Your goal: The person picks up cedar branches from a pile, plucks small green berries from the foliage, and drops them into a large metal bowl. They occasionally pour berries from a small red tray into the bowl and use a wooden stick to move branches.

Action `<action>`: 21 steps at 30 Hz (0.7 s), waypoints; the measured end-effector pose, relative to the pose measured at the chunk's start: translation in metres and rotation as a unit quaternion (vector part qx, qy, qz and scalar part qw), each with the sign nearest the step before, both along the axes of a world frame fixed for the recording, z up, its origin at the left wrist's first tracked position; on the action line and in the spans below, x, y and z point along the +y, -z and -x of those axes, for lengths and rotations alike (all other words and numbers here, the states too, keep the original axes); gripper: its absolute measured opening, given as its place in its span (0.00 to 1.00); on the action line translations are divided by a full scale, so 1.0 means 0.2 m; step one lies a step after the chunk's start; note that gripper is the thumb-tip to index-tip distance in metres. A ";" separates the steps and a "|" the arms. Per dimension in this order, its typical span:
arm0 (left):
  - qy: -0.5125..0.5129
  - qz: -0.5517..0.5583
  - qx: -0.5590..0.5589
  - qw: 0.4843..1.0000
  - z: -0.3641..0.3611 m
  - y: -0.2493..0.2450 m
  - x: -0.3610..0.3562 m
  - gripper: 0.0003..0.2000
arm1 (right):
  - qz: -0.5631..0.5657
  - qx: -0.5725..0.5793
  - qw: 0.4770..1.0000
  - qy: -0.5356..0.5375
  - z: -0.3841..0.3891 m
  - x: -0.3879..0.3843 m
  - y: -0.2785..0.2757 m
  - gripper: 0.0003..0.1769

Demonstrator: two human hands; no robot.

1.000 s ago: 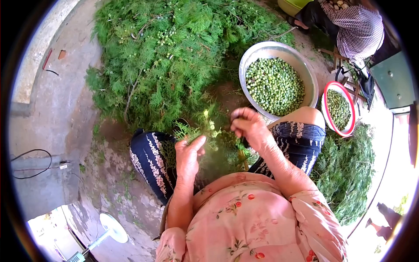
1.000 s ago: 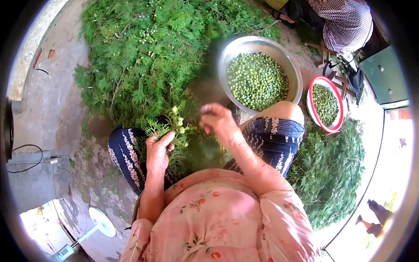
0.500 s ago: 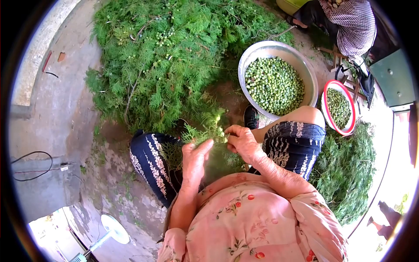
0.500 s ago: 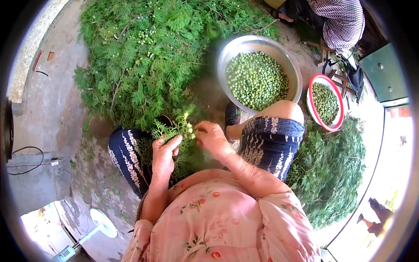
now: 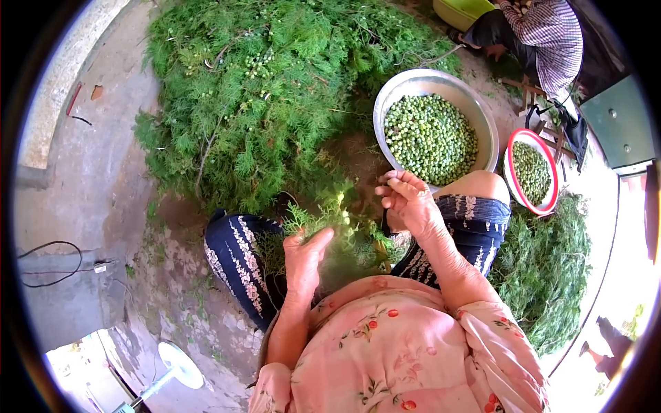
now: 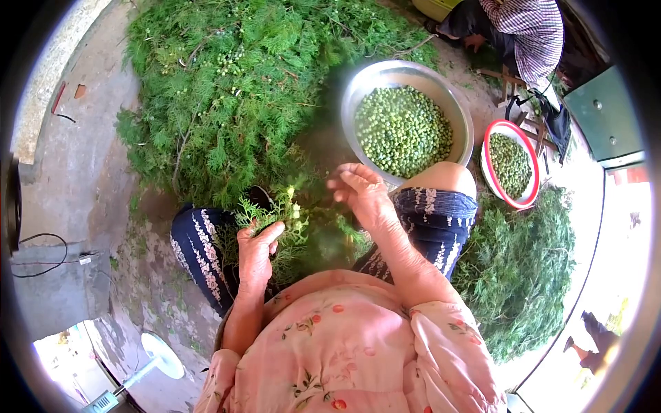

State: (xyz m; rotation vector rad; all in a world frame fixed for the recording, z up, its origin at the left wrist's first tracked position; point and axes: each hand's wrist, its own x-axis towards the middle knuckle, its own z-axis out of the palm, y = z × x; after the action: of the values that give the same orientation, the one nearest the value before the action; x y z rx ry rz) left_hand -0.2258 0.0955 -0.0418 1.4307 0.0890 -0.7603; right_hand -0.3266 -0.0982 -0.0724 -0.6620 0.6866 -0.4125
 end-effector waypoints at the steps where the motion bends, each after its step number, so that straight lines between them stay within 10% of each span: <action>1: 0.007 0.003 -0.005 1.000 0.00 0.02 0.01 0.06 | -0.032 -0.040 0.999 -0.012 -0.01 0.01 -0.01 0.09; 4: 0.069 -0.010 -0.013 0.998 -0.02 0.03 0.03 0.06 | -0.055 -0.065 0.995 -0.050 -0.04 0.09 -0.09 0.09; 10: 0.078 -0.018 -0.021 0.997 0.01 -0.06 -0.01 0.05 | 0.238 0.071 0.954 -0.168 -0.13 0.21 -0.11 0.11; 21: 0.063 0.026 0.071 0.995 -0.01 -0.13 -0.02 0.08 | 0.027 0.104 0.993 0.049 -0.15 0.29 -0.13 0.08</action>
State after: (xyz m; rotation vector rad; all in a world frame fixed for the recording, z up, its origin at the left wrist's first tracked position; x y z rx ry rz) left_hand -0.2237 0.0910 -0.0157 1.3412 0.0895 -0.9619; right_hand -0.2966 -0.0407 -0.0474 -0.7314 0.9099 -0.4578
